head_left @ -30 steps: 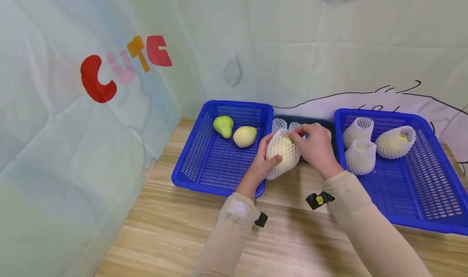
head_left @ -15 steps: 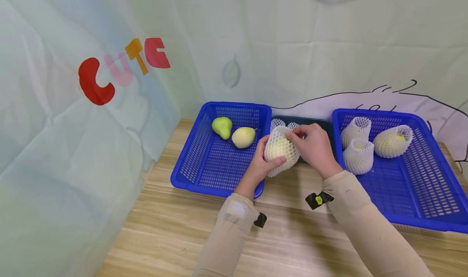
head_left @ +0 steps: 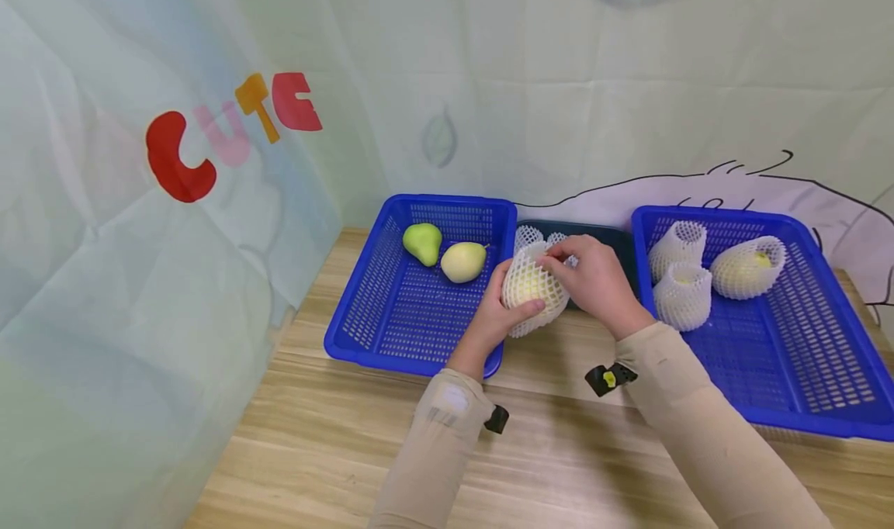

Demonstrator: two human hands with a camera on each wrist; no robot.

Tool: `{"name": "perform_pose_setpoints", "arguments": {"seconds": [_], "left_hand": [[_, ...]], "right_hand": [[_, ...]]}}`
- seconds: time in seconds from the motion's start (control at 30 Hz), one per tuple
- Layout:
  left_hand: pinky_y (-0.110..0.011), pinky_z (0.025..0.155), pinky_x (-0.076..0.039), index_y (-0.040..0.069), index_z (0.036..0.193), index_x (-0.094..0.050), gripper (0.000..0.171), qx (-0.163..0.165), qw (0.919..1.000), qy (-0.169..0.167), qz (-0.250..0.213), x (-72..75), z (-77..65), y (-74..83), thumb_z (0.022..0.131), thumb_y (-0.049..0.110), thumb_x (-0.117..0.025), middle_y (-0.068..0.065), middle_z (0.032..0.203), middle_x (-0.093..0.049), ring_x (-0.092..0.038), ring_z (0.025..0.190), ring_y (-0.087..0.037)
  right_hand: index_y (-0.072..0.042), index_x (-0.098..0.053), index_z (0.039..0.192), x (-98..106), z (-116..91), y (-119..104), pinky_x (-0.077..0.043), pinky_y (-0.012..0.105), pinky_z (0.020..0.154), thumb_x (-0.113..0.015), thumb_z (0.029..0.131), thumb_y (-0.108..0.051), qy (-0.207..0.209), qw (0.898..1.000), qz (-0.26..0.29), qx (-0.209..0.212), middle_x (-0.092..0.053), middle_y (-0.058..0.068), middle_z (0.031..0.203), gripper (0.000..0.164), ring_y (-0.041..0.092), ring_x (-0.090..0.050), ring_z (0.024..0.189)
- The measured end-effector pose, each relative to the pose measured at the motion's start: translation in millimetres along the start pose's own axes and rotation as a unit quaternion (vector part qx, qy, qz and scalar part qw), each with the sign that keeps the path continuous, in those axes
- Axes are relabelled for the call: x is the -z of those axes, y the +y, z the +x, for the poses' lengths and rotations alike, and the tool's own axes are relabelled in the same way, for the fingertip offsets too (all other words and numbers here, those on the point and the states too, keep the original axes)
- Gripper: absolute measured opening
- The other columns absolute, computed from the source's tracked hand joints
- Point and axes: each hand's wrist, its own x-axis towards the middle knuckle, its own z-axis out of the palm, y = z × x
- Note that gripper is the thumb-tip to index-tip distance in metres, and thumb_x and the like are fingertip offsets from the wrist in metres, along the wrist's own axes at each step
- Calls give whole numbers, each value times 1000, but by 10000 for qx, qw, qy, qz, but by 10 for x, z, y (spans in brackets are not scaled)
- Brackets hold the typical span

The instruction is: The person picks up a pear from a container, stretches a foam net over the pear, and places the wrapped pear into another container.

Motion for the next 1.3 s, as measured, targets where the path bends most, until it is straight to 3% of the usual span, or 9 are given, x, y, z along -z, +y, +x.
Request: {"name": "perform_pose_setpoints", "arguments": {"seconds": [0.1,0.2,0.3,0.43,0.63,0.77,0.9,1.1,1.3], "left_hand": [[-32,97,-38,6,139,-30,82,-63,10000,-37,-29,-25,5,-4,76,34,-74,-16,132,-41,-46,112,-20],[-32,97,-39,6,139,-27,85,-47,9999,-69,-139,-45,10,-2,76,38,-74,-17,134,-40,-47,112,-20],[-31,97,-38,5,140,-25,94,-11,9999,-8,-107,-53,14,11,73,50,-73,-17,135,-38,-46,113,-20],[-30,98,-37,2,140,-23,99,86,10000,13,-47,-66,-1,88,73,59,-68,-21,136,-37,-44,114,-23],[-33,101,-34,-3,139,-19,93,99,9999,-85,45,-105,-49,286,82,61,-55,-26,135,-35,-41,118,-29],[-37,104,-30,-4,138,-17,97,-33,9999,-159,20,-89,-3,164,80,66,-49,-27,137,-31,-37,123,-34],[-41,96,-40,-1,139,-17,93,-26,9995,-196,-254,-79,36,20,82,67,-44,-26,136,-32,-40,119,-34],[-51,76,-51,1,137,-19,59,-42,9963,-206,-834,-73,42,-14,98,40,-37,-31,131,-31,-46,111,-47],[-49,75,-52,-2,134,-23,45,-18,9972,-60,-739,-35,40,-10,98,24,-33,-32,125,-36,-50,108,-46]], "right_hand": [[0,-51,119,-9,-40,57,-43,46,88,-57,92,-34,153,9916,1197,-466,-47,14,124,43,28,-50,108],[-8,-21,141,-27,-83,134,-34,52,99,-58,90,-36,-212,9710,2199,-911,-19,14,145,69,35,-33,127],[-16,-1,147,-60,-121,195,-27,53,103,-66,85,-34,-1227,9526,2505,-1218,-8,15,150,92,37,-23,132],[-15,4,148,-103,-154,241,-27,48,104,-78,74,-28,-2120,9395,2385,-1248,-22,21,143,110,33,-32,125],[-10,-4,147,-143,-149,243,-35,45,97,-84,65,-28,-1916,9609,1713,-1030,-38,23,132,116,32,-43,113],[-6,-12,146,-135,-140,235,-39,44,92,-85,64,-26,-1729,9677,1544,-988,-44,21,127,112,31,-47,107],[-2,-21,141,-36,-122,264,-39,44,92,-85,63,-21,-1449,9736,1503,-920,-48,20,122,102,30,-48,106],[1,-19,140,437,-103,395,-39,43,93,-82,69,-16,-782,9811,1387,-1100,-45,22,124,96,31,-46,109],[-7,-25,136,1120,-223,801,-41,16,77,-78,74,-15,21,9823,1109,-1510,-46,4,116,82,11,-47,97]]}}
